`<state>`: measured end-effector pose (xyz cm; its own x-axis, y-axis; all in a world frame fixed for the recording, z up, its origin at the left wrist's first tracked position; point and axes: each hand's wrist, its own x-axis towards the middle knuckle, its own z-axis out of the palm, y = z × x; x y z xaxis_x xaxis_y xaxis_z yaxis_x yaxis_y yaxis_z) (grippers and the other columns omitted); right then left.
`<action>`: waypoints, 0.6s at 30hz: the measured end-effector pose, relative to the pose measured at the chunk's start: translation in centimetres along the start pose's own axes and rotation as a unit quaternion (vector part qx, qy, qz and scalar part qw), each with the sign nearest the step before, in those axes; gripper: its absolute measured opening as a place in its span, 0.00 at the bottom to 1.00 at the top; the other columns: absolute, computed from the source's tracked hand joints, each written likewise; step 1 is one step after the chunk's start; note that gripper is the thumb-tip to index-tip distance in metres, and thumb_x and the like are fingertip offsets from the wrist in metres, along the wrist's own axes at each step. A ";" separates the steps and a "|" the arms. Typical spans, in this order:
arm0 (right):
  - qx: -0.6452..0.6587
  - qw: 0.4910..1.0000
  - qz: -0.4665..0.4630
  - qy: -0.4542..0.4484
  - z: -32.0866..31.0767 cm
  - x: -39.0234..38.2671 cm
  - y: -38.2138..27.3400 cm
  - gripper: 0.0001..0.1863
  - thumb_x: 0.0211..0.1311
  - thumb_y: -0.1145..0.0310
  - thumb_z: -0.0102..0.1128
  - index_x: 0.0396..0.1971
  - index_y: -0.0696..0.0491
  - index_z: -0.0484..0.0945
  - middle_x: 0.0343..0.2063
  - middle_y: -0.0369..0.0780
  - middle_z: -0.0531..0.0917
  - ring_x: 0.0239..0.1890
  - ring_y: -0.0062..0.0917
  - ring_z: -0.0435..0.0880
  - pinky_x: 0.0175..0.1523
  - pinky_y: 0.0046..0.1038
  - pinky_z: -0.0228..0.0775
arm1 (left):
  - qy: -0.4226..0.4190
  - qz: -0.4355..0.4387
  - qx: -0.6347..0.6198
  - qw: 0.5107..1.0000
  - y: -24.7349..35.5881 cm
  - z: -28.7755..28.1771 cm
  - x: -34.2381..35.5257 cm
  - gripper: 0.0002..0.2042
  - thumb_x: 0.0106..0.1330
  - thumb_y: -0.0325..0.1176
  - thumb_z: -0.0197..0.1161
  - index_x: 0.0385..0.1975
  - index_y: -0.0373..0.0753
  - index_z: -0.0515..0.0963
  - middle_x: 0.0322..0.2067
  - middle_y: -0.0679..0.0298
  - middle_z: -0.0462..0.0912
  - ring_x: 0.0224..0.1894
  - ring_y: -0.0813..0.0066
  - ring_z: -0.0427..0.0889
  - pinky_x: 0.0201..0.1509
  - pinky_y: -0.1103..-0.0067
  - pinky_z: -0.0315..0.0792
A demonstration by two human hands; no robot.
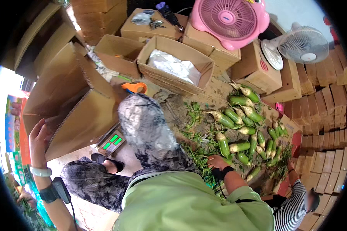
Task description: The person packs green vegetables, likely cucumbers, into a cardboard box. They place a plastic bag inside the box, then repeatedly pick up vegetables from a pile on the floor and place them into the bag. Finally, they add a small packet and seal the box with tape.
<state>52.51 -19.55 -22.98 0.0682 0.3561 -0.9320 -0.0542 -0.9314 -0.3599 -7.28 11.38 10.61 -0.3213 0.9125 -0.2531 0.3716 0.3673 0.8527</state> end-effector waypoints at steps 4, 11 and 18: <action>-0.089 0.987 0.060 -0.119 4.2 -1.4 2.0 0.20 0.57 0.73 0.55 0.49 0.61 0.68 0.46 0.43 0.75 0.33 0.30 0.82 0.40 0.27 0.75 | -0.005 0.083 0.070 0.994 -2.3 -1.3 1.2 0.17 0.64 0.34 0.53 0.52 0.35 0.69 0.36 0.66 0.76 0.31 0.86 0.72 0.28 0.91 0.65; -0.144 0.983 0.084 -0.075 0.0 1.6 6.3 0.20 0.53 0.71 0.58 0.48 0.49 0.72 0.50 0.36 0.72 0.46 0.25 0.75 0.45 0.30 0.71 | -0.020 0.001 0.058 0.998 -1.9 -1.8 2.5 0.19 0.66 0.37 0.52 0.55 0.38 0.68 0.54 0.60 0.70 0.53 0.76 0.69 0.51 0.82 0.64; -0.008 0.998 0.060 0.009 -1.0 1.6 3.6 0.23 0.49 0.69 0.62 0.46 0.57 0.70 0.35 0.39 0.78 0.28 0.25 0.81 0.32 0.27 0.72 | 0.003 -0.021 0.050 0.999 -1.6 -1.4 2.7 0.19 0.65 0.36 0.53 0.55 0.36 0.68 0.54 0.58 0.70 0.55 0.75 0.69 0.52 0.84 0.64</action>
<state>53.40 -22.39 -25.72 0.0807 0.2402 -0.9674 -0.0480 -0.9685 -0.2444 -9.96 13.00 9.25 -0.3435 0.8951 -0.2843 0.4421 0.4212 0.7919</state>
